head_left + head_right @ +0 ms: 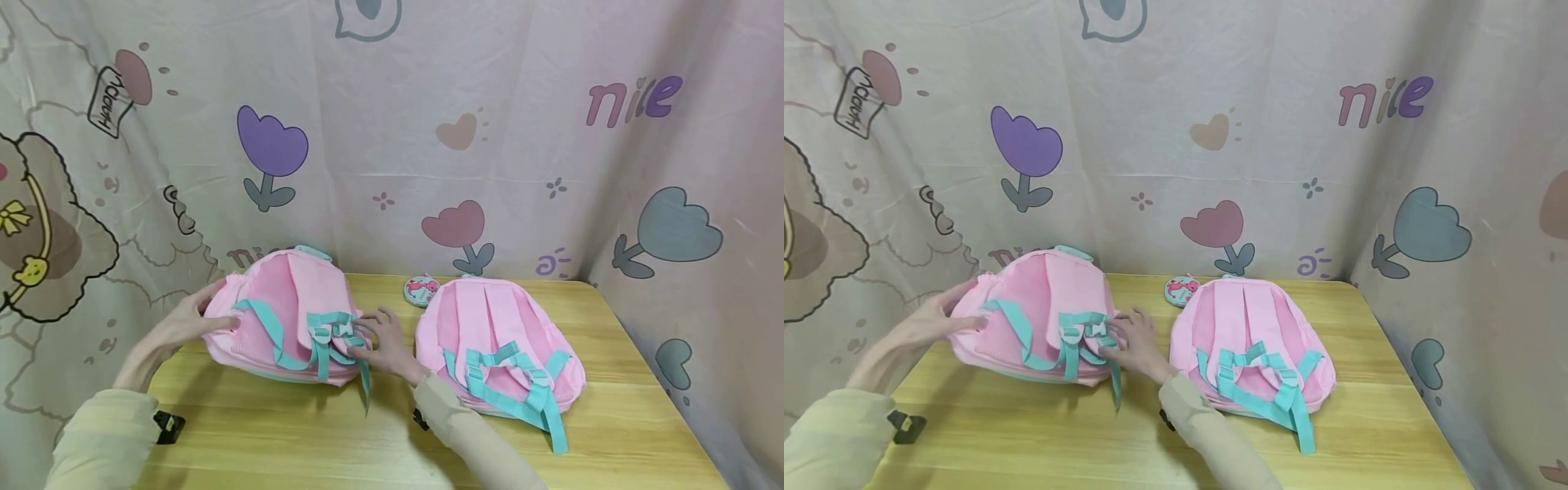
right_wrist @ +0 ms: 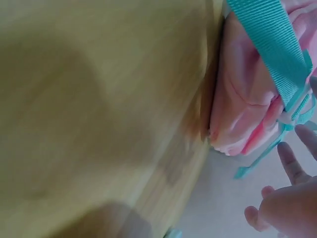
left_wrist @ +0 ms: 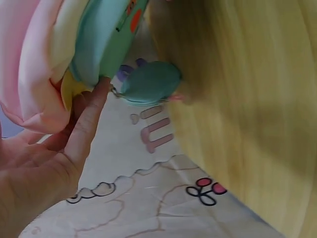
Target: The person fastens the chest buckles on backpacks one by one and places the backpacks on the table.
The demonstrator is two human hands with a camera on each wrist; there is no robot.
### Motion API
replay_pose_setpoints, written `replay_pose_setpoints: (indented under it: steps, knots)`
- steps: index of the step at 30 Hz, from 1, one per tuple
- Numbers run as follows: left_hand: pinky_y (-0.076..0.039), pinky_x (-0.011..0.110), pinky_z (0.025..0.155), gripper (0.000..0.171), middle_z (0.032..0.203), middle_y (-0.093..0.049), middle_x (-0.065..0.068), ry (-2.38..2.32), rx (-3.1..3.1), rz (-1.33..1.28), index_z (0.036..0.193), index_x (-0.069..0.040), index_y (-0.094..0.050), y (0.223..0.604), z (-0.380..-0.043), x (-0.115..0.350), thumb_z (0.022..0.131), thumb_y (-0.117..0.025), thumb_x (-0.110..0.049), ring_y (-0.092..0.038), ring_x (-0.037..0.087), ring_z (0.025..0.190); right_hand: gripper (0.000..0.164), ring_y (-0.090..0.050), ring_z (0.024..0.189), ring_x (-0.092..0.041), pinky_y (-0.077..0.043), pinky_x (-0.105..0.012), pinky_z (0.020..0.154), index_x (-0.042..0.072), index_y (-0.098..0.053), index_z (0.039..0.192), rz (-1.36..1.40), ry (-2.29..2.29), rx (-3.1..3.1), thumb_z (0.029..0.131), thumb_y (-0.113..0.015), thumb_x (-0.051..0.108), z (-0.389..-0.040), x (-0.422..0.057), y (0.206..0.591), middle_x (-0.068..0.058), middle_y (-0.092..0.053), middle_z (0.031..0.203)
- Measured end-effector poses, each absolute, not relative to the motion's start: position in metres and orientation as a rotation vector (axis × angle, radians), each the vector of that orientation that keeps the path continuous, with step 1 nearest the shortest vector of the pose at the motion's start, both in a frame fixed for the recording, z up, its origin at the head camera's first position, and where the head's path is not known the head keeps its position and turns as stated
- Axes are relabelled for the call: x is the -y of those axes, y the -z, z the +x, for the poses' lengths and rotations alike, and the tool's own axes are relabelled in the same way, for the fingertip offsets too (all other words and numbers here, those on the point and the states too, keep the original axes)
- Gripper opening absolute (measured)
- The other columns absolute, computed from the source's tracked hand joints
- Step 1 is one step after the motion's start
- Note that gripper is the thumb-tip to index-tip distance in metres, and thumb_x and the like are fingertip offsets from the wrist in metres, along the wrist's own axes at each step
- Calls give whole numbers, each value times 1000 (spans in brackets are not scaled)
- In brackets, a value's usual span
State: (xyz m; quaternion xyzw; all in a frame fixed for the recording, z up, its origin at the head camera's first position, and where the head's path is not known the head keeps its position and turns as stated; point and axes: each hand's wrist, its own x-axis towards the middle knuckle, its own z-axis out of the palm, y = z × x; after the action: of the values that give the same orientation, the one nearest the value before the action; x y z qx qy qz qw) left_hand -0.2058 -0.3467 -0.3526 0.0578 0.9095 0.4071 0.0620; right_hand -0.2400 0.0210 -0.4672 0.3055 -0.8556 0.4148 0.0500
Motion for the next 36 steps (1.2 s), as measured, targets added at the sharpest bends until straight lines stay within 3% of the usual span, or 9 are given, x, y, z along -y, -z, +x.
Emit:
replay_pose_setpoints:
  steps: [5, 10, 15, 18, 20, 22, 24, 29, 36]
  knots:
    - [-51, 16, 84, 101, 151, -34, 41, -1297, -2634, 188, 161, 0, -2, 369, -208, 349, 92, -72, -24, -53, -3, 104, 50, -40, 134, -37, -36, -60, 111, 11, -62, 134, 854, -1425, 2611, 90, -75, 31, -239, -28, 471, -16, -49, 137]
    - [-50, 12, 87, 101, 156, -24, 42, -1376, -2552, 212, 160, 2, 1, 389, -212, 352, 92, -71, -19, -51, -6, 110, 61, -49, 130, -34, -41, -58, 112, 8, -51, 141, 751, -1595, 2582, 89, -76, 29, -238, -31, 475, -18, -48, 139]
    - [-43, 4, 89, 101, 159, -16, 41, -1394, -2560, 233, 158, 7, -2, 401, -215, 350, 90, -72, -15, -44, 30, 135, 78, -51, 130, -35, -41, -57, 112, 7, -40, 150, 692, -1675, 2549, 86, -79, 27, -236, -32, 474, -21, -51, 143]
    - [-43, 23, 111, 100, 161, -9, 40, -1379, -2573, 236, 157, 8, -1, 406, -217, 349, 90, -72, -12, -25, 49, 145, 82, -53, 129, -35, -43, -56, 110, 8, -39, 151, 672, -1681, 2571, 84, -81, 28, -235, -32, 473, -22, -52, 143]
    - [-31, 44, 121, 99, 162, -4, 39, -1375, -2562, 222, 157, 8, 1, 410, -218, 348, 90, -70, -10, -15, 54, 148, 83, -55, 127, -34, -46, -54, 108, 10, -38, 152, 669, -1676, 2595, 83, -82, 28, -235, -32, 472, -21, -54, 142]
    - [-16, 65, 118, 99, 161, 1, 40, -1388, -2539, 220, 157, 8, 4, 414, -219, 346, 91, -67, -7, -9, 57, 148, 83, -58, 122, -33, -50, -51, 103, 9, -39, 151, 675, -1666, 2607, 83, -82, 29, -234, -33, 472, -21, -56, 139]
    - [-9, 71, 116, 98, 160, 5, 41, -1411, -2509, 221, 156, 9, 6, 419, -219, 345, 90, -66, -4, -3, 59, 148, 82, -60, 116, -29, -53, -45, 97, 9, -38, 151, 674, -1672, 2618, 84, -82, 28, -233, -34, 472, -19, -58, 135]
    - [-9, 74, 115, 96, 158, 6, 44, -1392, -2494, 264, 154, 13, 7, 427, -220, 342, 90, -63, 0, -1, 64, 145, 81, -59, 102, -23, -54, -32, 82, 9, -38, 151, 662, -1721, 2632, 85, -82, 25, -231, -37, 471, -15, -61, 127]
    - [-7, 76, 115, 95, 157, 4, 44, -1313, -2516, 253, 154, 13, 7, 425, -222, 334, 85, -58, 2, -2, 65, 144, 76, -59, 112, -26, -53, -42, 97, 3, -43, 149, 684, -1659, 2651, 86, -80, 27, -230, -39, 473, -17, -61, 131]
